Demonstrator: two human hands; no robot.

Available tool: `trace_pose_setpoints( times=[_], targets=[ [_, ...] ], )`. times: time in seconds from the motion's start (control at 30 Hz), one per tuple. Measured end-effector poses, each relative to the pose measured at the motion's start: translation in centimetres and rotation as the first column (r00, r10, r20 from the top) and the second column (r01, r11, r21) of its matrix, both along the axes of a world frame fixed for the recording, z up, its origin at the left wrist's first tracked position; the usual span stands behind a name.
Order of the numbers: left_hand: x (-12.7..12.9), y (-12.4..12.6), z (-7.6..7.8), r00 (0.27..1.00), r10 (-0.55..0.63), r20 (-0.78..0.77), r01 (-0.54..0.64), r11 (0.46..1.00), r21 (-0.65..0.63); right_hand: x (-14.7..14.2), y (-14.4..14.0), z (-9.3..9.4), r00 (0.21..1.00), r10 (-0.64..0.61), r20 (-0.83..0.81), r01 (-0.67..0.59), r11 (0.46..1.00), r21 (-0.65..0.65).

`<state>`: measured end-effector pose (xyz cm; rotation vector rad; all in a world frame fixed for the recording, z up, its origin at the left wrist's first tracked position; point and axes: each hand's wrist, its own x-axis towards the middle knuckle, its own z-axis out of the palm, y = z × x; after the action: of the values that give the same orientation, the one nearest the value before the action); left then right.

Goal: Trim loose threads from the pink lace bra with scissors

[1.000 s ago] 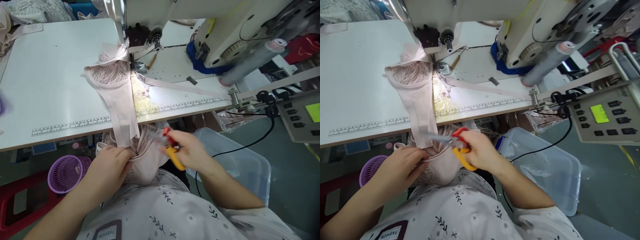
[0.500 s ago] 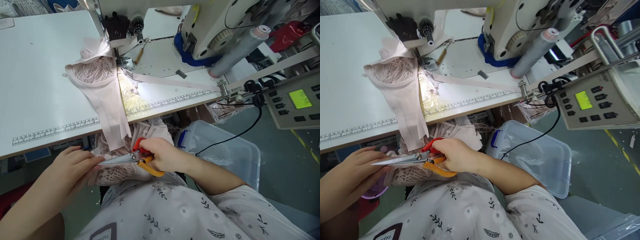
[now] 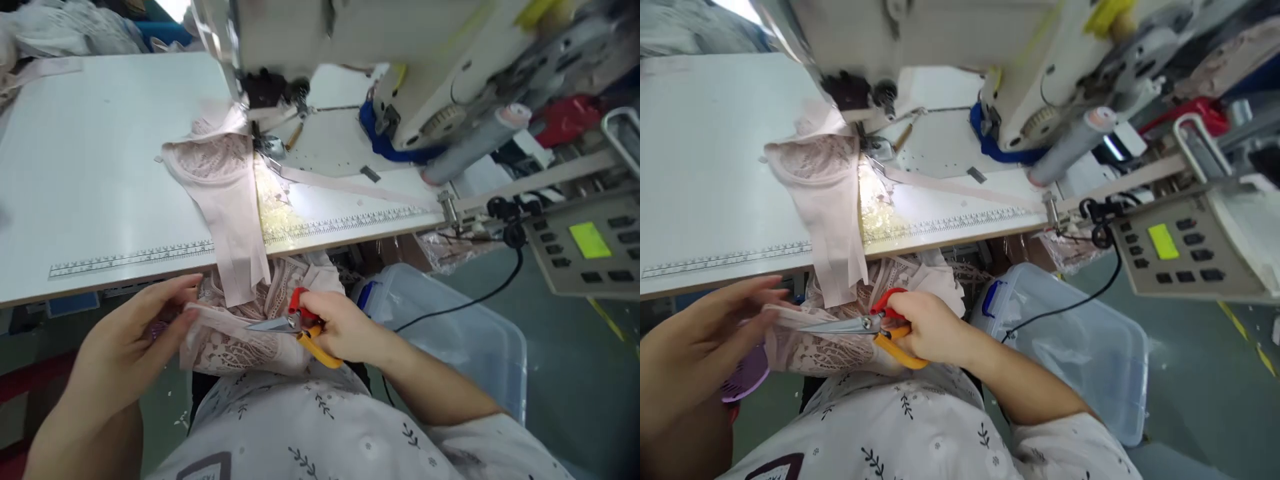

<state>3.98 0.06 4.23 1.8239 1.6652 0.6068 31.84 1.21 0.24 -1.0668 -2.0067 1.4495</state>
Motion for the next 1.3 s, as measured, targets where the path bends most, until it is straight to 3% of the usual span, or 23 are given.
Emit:
trace_pose_setpoints(
  times=[0.07,0.23,0.4,0.47,0.57,0.67,0.77,0.83,0.9,0.97,1.07,1.13,1.23,1.3],
  targets=[
    [1.9,0.0,-0.1,0.997,0.015,0.075,-0.019,0.999,0.046,0.5,-0.3,-0.3,0.997,-0.017,0.074,0.015,0.999,0.029],
    [5.8,0.6,-0.9,0.959,-0.148,0.240,0.081,0.959,0.271,1.5,0.6,0.3,0.983,-0.038,0.181,0.025,0.997,0.074],
    [8.3,0.9,-1.5,0.912,-0.348,0.219,0.230,0.873,0.430,0.8,1.8,2.7,0.987,-0.133,-0.094,0.134,0.991,0.001],
    [8.9,1.0,-1.5,0.901,-0.382,0.206,0.262,0.857,0.443,0.3,2.4,3.3,0.968,-0.117,-0.220,0.114,0.993,-0.028],
    [9.4,1.1,-1.4,0.899,-0.390,0.201,0.274,0.856,0.438,-0.2,3.1,3.7,0.954,-0.106,-0.280,0.086,0.993,-0.082],
    [9.4,1.2,-1.4,0.902,-0.349,0.255,0.240,0.895,0.375,-0.4,3.5,3.6,0.957,-0.104,-0.272,0.079,0.992,-0.100],
    [9.3,1.1,-1.6,0.920,-0.238,0.311,0.191,0.966,0.174,-0.4,3.5,3.2,0.965,-0.104,-0.240,0.118,0.992,0.044],
    [9.3,1.0,-1.6,0.927,-0.179,0.329,0.185,0.983,0.014,-0.2,3.3,3.0,0.969,-0.127,-0.211,0.160,0.976,0.146],
    [9.5,0.9,-1.5,0.924,-0.150,0.353,0.194,0.977,-0.092,-0.2,3.2,3.0,0.967,-0.135,-0.214,0.181,0.960,0.213],
    [9.7,0.9,-1.3,0.896,-0.128,0.424,0.195,0.974,-0.118,-0.3,3.1,3.1,0.965,-0.108,-0.239,0.169,0.953,0.253],
    [10.0,1.1,-1.0,0.789,-0.076,0.610,0.213,0.965,-0.155,-0.7,3.0,3.4,0.967,-0.081,-0.243,0.152,0.945,0.288],
    [10.1,1.3,-1.0,0.736,-0.024,0.676,0.226,0.951,-0.211,-0.9,3.0,3.2,0.973,-0.102,-0.208,0.159,0.948,0.276],
    [9.9,1.5,-1.1,0.740,0.029,0.672,0.227,0.930,-0.289,-1.0,3.3,2.8,0.980,-0.140,-0.143,0.167,0.967,0.193],
    [9.7,1.7,-1.0,0.743,0.050,0.667,0.244,0.908,-0.340,-0.7,3.7,2.6,0.989,-0.090,-0.115,0.105,0.986,0.130]
  ],
)
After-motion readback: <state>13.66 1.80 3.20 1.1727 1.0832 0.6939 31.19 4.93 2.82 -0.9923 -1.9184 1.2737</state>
